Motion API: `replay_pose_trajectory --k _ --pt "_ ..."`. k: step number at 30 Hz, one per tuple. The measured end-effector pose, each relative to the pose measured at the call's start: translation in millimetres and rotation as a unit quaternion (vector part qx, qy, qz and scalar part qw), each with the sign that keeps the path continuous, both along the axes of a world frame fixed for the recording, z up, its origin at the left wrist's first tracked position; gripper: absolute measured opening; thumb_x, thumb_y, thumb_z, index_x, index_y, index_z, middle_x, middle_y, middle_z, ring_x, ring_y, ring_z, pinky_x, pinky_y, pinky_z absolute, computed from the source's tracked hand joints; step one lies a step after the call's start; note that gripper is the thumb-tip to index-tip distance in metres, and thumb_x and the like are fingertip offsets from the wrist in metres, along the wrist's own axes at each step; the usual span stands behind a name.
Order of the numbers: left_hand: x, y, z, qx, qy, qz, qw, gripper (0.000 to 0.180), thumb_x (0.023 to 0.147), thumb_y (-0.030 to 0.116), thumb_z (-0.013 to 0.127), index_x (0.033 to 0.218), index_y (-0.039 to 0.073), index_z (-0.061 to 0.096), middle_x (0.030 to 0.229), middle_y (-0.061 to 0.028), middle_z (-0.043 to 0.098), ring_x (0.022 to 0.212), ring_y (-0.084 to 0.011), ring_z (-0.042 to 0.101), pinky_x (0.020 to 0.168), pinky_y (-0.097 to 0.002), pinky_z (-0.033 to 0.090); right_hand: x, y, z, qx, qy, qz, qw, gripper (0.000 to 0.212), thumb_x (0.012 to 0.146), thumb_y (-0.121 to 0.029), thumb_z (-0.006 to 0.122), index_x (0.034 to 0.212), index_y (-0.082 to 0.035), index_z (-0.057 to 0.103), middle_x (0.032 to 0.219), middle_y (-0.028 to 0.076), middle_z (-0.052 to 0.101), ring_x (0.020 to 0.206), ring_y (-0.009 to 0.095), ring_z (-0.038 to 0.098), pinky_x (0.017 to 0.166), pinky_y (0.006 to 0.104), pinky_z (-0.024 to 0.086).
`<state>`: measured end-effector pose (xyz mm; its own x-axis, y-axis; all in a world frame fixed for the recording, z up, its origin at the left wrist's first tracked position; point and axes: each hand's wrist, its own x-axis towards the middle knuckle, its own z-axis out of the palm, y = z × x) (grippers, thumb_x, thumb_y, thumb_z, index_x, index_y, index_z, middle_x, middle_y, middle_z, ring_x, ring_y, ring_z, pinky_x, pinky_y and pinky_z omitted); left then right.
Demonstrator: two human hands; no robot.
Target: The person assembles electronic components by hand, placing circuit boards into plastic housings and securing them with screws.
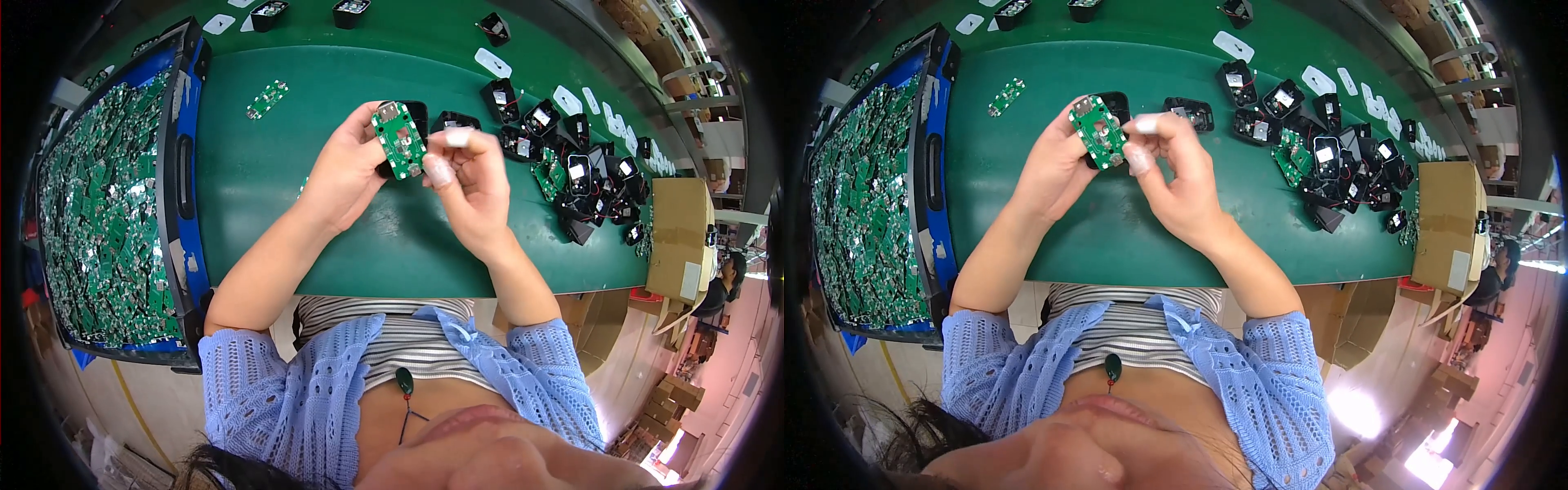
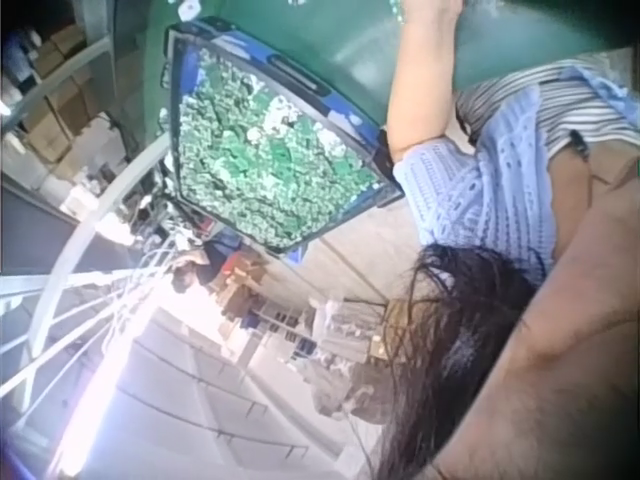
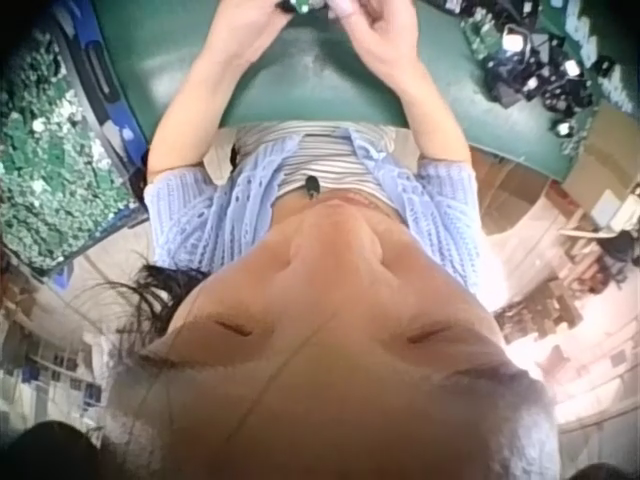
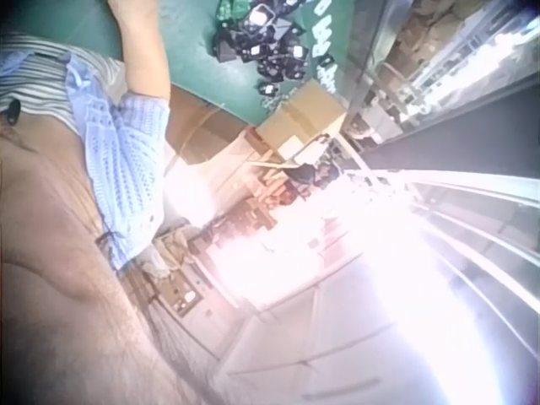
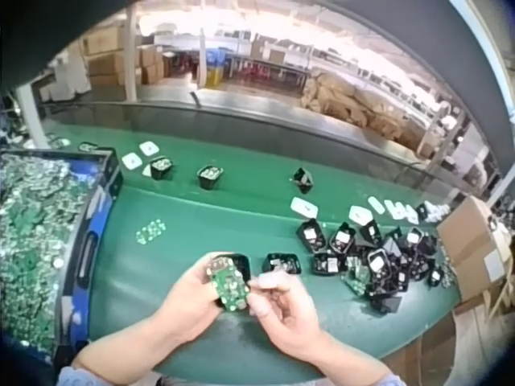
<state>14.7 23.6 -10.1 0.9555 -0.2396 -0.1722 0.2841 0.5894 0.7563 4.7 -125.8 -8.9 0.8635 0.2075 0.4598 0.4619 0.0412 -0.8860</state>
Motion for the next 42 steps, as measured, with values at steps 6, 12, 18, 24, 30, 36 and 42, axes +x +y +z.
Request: replay_pose_trajectory --k 6,12,18,24,30,36,42 --pt "-4.6 -2.0 0.4 0.067 -0.047 0.014 0.997 0.026 0.083 0.003 0.054 0.107 0.004 0.046 0.098 -0.0046 0.055 0.086 -0.0109 0.056 0.074 -0.0236 0.048 8.1 -1.9 3.2 -0.192 -0.237 -0.074 0.949 0.025 0.068 -0.002 0.071 0.091 -0.006 0.064 0.083 0.007 0.053 0.066 0.018 0.054 0.054 0.0255 0.045" --pt "-9.8 -9.1 1.4 0.098 -0.068 0.024 0.993 0.023 0.085 0.003 0.051 0.107 0.005 0.046 0.098 -0.0032 0.055 0.086 -0.0096 0.055 0.073 -0.0235 0.046 10.2 -3.8 3.4 -0.196 -0.264 -0.116 0.937 0.024 0.064 0.0 0.071 0.086 -0.005 0.061 0.08 0.007 0.054 0.064 0.018 0.053 0.051 0.0279 0.043" --pt "-12.5 -11.2 10.9 -0.054 -0.004 -0.035 0.998 0.027 0.094 0.019 0.043 0.117 0.004 0.044 0.104 -0.0041 0.053 0.096 -0.0117 0.052 0.084 -0.0302 0.044 14.4 -11.7 6.7 -0.22 -0.318 -0.201 0.9 0.027 0.058 0.005 0.069 0.081 -0.003 0.059 0.076 0.008 0.054 0.063 0.022 0.052 0.05 0.0293 0.043" --pt "-14.7 -11.9 14.2 0.0 -0.033 -0.006 0.999 0.03 0.095 0.022 0.04 0.12 0.004 0.042 0.106 -0.0049 0.053 0.097 -0.0122 0.052 0.085 -0.0323 0.044 19.2 -16.4 11.3 -0.282 -0.337 -0.186 0.879 0.028 0.058 0.005 0.066 0.083 -0.002 0.057 0.078 0.008 0.054 0.064 0.023 0.053 0.052 0.0304 0.044" --pt "-14.1 -12.8 11.7 0.014 -0.036 -0.023 0.999 0.03 0.096 0.022 0.04 0.12 0.004 0.042 0.107 -0.0043 0.052 0.097 -0.0113 0.052 0.085 -0.0318 0.045 18.9 -15.2 11.4 -0.294 -0.355 -0.155 0.874 0.028 0.057 0.004 0.062 0.084 -0.002 0.057 0.079 0.008 0.054 0.065 0.024 0.053 0.053 0.0311 0.045" --pt "-15.8 -13.7 11.1 0.089 -0.046 -0.002 0.995 0.029 0.095 0.02 0.041 0.119 0.003 0.042 0.109 -0.0038 0.051 0.097 -0.0103 0.051 0.084 -0.0296 0.045 15.1 -15.4 16.7 -0.354 -0.337 -0.136 0.862 0.028 0.057 0.002 0.059 0.085 -0.001 0.056 0.081 0.009 0.053 0.067 0.024 0.051 0.054 0.0314 0.046" --pt "-13.1 -15.2 12.3 0.213 -0.213 0.066 0.951 0.03 0.092 0.014 0.047 0.118 0.0 0.042 0.106 -0.0046 0.052 0.093 -0.0093 0.052 0.077 -0.0238 0.046 19.8 -15.8 19.4 -0.394 -0.344 -0.155 0.838 0.027 0.058 -0.001 0.057 0.085 0.0 0.055 0.081 0.01 0.051 0.068 0.024 0.05 0.054 0.0312 0.046"
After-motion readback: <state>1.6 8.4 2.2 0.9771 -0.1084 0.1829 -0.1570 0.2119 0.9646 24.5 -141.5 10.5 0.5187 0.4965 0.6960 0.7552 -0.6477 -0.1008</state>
